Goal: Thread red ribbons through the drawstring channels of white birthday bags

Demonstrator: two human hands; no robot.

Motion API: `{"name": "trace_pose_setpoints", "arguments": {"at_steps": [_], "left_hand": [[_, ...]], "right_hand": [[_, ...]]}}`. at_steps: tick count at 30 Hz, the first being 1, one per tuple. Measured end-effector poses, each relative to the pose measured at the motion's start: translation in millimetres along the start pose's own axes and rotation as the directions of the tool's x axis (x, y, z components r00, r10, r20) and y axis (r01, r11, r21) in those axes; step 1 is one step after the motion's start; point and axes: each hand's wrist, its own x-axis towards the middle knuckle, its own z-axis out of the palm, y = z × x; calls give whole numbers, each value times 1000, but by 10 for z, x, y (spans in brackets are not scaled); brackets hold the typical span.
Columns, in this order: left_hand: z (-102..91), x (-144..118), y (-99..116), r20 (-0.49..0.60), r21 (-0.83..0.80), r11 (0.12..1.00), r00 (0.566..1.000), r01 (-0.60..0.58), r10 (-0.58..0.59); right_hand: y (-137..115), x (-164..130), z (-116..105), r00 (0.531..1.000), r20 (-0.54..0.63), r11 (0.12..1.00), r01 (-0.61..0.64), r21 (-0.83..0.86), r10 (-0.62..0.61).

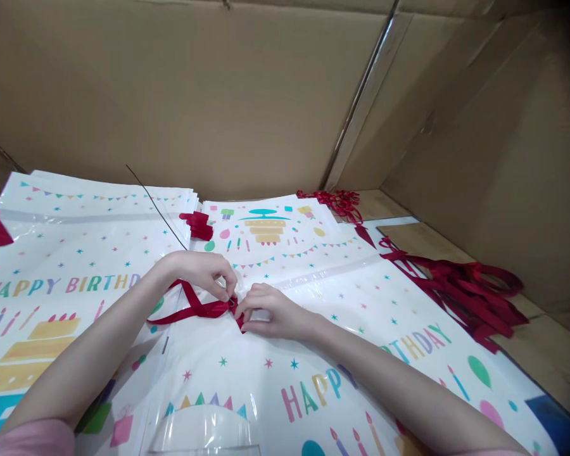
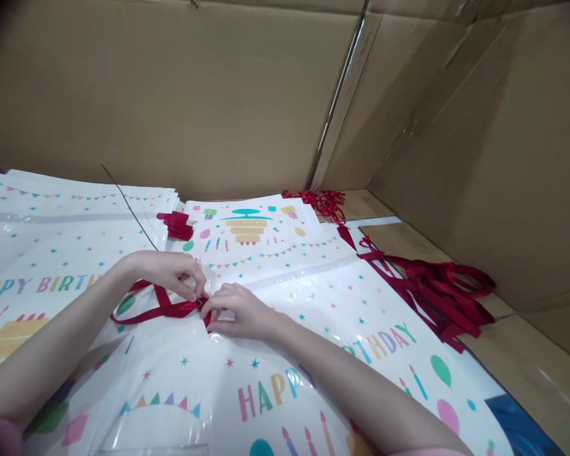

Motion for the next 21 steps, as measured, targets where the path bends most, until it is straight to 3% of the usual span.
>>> {"name": "trace_pose_setpoints", "arguments": {"at_steps": [7, 15, 21], "left_hand": [[6, -6, 18, 7, 36, 998, 999, 44, -44], [5, -137, 81, -6, -1, 998, 998, 55, -55], [67, -75, 98, 12, 20, 997, 997, 80, -80]], "right_hand": [[-16, -38, -20, 1000, -2, 972, -27, -235, 27], [-27, -37, -40, 999, 21, 965, -30, -259, 36], [-8, -42, -27, 999, 21, 962, -29, -272, 36]]}}
